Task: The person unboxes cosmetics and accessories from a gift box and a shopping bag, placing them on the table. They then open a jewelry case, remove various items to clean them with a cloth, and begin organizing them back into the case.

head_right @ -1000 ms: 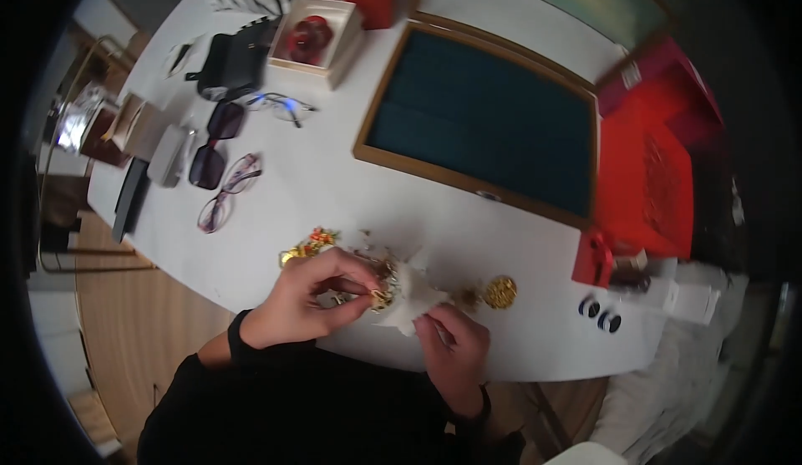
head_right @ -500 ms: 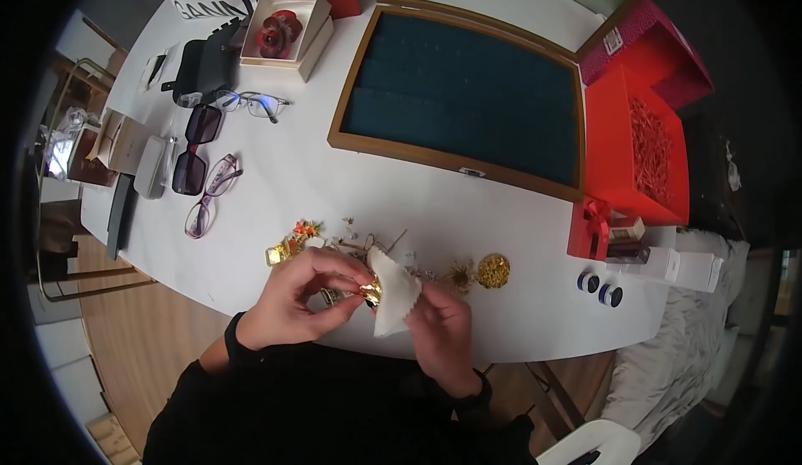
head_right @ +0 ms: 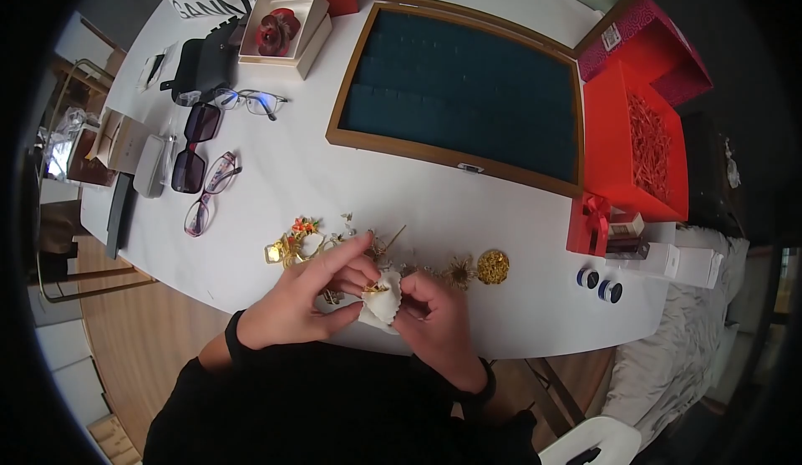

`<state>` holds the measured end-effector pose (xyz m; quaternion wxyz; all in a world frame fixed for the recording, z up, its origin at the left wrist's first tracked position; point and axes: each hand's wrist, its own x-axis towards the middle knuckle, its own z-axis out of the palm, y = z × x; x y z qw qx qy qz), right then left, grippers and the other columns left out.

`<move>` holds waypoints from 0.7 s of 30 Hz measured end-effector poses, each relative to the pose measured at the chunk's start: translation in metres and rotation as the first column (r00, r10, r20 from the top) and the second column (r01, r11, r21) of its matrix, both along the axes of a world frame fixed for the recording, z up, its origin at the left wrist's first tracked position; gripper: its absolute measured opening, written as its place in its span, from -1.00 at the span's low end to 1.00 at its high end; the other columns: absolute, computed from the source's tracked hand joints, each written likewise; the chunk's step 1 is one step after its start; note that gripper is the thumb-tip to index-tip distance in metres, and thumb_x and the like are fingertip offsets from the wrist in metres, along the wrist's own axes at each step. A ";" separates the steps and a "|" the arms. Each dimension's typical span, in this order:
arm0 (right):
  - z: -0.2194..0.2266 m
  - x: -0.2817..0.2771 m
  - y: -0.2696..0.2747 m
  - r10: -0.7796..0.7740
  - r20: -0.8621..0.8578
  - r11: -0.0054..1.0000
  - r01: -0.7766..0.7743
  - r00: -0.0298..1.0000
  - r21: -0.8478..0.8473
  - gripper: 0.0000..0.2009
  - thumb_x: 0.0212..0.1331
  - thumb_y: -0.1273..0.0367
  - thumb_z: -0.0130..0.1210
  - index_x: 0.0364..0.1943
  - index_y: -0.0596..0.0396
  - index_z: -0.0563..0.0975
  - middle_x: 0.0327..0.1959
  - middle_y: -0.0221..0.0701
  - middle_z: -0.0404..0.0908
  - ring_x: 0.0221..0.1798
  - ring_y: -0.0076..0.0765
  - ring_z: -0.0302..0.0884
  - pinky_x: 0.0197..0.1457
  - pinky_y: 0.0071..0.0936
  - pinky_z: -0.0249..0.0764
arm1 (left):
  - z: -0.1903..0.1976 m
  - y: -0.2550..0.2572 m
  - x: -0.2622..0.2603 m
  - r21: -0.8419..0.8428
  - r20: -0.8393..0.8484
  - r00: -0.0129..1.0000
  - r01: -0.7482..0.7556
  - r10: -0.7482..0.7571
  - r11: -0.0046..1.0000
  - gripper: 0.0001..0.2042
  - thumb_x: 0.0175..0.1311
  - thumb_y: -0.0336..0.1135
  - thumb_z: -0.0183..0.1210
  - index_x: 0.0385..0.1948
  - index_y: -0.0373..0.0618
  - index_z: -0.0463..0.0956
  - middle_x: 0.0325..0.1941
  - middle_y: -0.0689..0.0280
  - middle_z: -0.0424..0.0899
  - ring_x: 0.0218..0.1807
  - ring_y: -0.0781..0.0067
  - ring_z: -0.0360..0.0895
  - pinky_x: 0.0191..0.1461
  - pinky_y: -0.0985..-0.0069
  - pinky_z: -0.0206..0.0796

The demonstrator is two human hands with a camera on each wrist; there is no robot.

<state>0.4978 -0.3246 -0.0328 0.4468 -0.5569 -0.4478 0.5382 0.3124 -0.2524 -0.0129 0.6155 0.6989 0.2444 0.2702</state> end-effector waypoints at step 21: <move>-0.007 0.009 -0.006 -0.034 -0.331 0.979 -0.036 0.943 -0.203 -0.81 0.30 0.40 -0.01 -0.33 0.27 0.55 -0.48 -0.45 0.58 -0.48 -0.69 0.46 -0.43 -0.67 0.37 | 0.004 0.009 -0.005 0.108 -0.095 0.995 0.017 -0.006 0.994 -0.74 -0.02 -0.66 0.25 -0.23 -0.25 0.62 0.04 0.18 0.54 -0.02 0.29 0.57 0.00 0.52 0.53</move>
